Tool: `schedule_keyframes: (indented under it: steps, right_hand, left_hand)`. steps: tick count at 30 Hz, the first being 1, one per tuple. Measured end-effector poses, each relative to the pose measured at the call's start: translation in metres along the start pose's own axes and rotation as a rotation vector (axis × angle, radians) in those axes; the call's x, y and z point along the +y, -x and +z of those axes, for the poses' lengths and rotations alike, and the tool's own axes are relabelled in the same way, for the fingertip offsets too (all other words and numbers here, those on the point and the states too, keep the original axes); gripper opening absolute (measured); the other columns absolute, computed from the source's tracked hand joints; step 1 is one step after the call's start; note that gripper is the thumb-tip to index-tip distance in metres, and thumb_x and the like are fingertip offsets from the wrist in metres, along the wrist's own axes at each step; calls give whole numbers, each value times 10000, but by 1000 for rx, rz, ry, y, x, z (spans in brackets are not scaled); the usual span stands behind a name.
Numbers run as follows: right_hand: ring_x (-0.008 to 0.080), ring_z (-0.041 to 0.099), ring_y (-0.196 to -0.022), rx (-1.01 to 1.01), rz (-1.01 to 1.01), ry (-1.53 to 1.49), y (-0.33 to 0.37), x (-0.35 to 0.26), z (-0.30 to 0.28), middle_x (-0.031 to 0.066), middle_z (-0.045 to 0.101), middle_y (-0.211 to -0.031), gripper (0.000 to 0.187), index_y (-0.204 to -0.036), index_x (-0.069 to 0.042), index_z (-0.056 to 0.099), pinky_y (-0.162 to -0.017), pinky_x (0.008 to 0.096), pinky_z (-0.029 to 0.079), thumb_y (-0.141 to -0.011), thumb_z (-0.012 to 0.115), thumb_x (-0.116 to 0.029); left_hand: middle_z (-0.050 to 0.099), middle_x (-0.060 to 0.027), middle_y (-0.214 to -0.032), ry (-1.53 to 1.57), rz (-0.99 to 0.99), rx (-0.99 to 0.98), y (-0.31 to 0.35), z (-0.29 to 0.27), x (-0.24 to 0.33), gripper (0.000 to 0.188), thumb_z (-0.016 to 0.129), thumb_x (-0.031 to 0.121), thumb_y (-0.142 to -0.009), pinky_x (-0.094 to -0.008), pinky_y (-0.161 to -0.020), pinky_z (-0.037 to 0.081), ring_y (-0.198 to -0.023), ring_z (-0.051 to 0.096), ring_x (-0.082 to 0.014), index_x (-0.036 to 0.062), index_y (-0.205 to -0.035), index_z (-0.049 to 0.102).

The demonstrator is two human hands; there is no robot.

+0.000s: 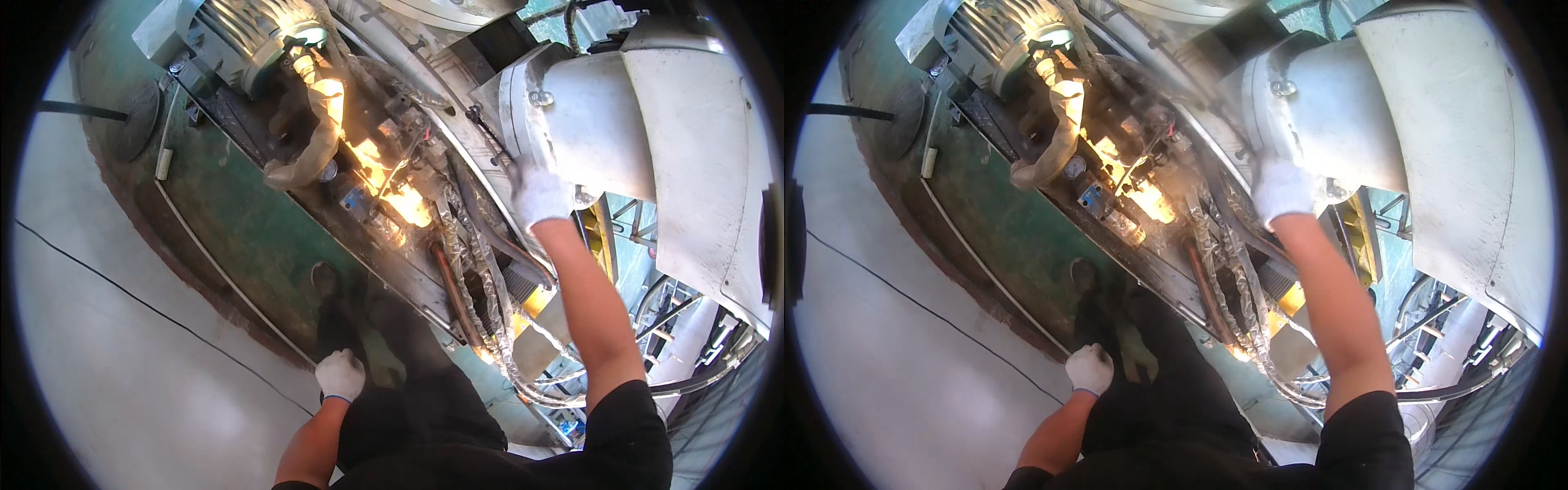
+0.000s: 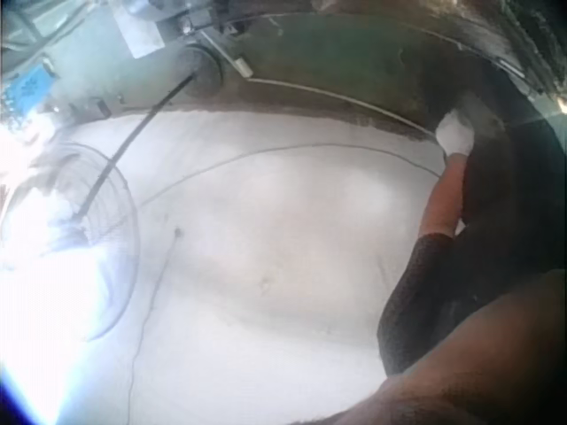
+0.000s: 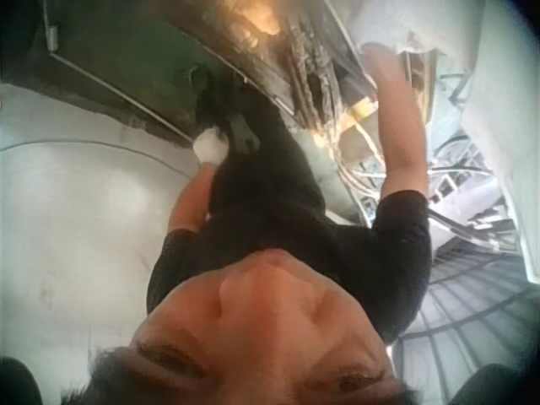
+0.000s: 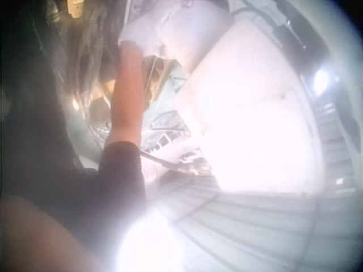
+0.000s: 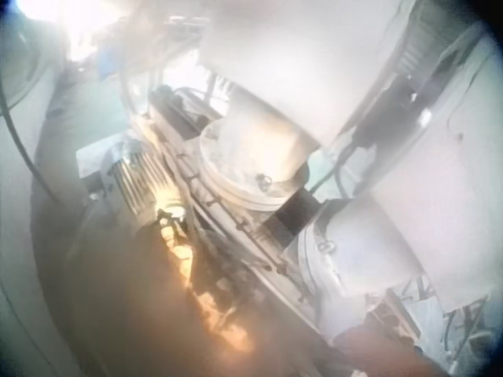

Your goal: The person adjusts a metal rod bending machine using wrenches, then loads long metal rods into the machine and bends them. The person removes the bent rods and measures one with a tape measure.

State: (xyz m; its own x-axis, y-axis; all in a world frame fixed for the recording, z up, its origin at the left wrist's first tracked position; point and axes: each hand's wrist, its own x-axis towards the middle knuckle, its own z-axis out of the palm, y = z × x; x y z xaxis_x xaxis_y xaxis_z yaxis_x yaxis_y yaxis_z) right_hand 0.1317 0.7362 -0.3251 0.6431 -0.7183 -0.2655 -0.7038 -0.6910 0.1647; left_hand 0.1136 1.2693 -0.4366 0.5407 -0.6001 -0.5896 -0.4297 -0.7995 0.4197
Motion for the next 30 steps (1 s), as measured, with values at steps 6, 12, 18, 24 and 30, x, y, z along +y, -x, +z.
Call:
schedule_keyframes:
  steps: [6,12,18,24,30]
  right_hand:
    - [465,756,-874,114,139,-92,34,-7,53,231,774,-914,172,-1100,-120,712,-808,574,585,-1057,667,-280]
    - [462,743,-827,27,22,23,20,-5,-59,220,764,-868,228,-1049,-119,764,-794,568,587,-1064,674,-327]
    - [421,768,-958,-153,-126,323,-54,-17,-125,207,794,-1017,329,-1061,-128,811,-866,538,605,-1058,650,-415]
    - [414,773,-969,-132,-240,484,-89,-44,-157,186,805,-1028,298,-1067,-118,837,-887,512,616,-1019,688,-371]
    - [422,776,-941,-150,-290,516,-108,-75,-163,207,798,-988,256,-1032,-90,841,-867,505,623,-992,730,-318]
  left_hand:
    - [722,-174,-801,-54,35,-16,-4,2,-7,176,701,214,-875,-553,-724,586,-772,733,-420,83,-760,682]
    - [718,-183,-797,-15,37,-6,-6,-1,-3,165,711,206,-862,-554,-717,583,-764,729,-422,79,-759,686]
    - [709,-183,-787,-1,42,-8,-7,-5,0,158,711,198,-856,-554,-705,578,-762,724,-422,74,-761,690]
    - [704,-179,-781,5,24,29,-2,2,1,155,711,199,-856,-549,-704,579,-763,724,-420,75,-766,687]
    - [702,-174,-776,23,12,60,-2,8,0,149,714,198,-849,-544,-704,581,-756,725,-414,78,-764,689]
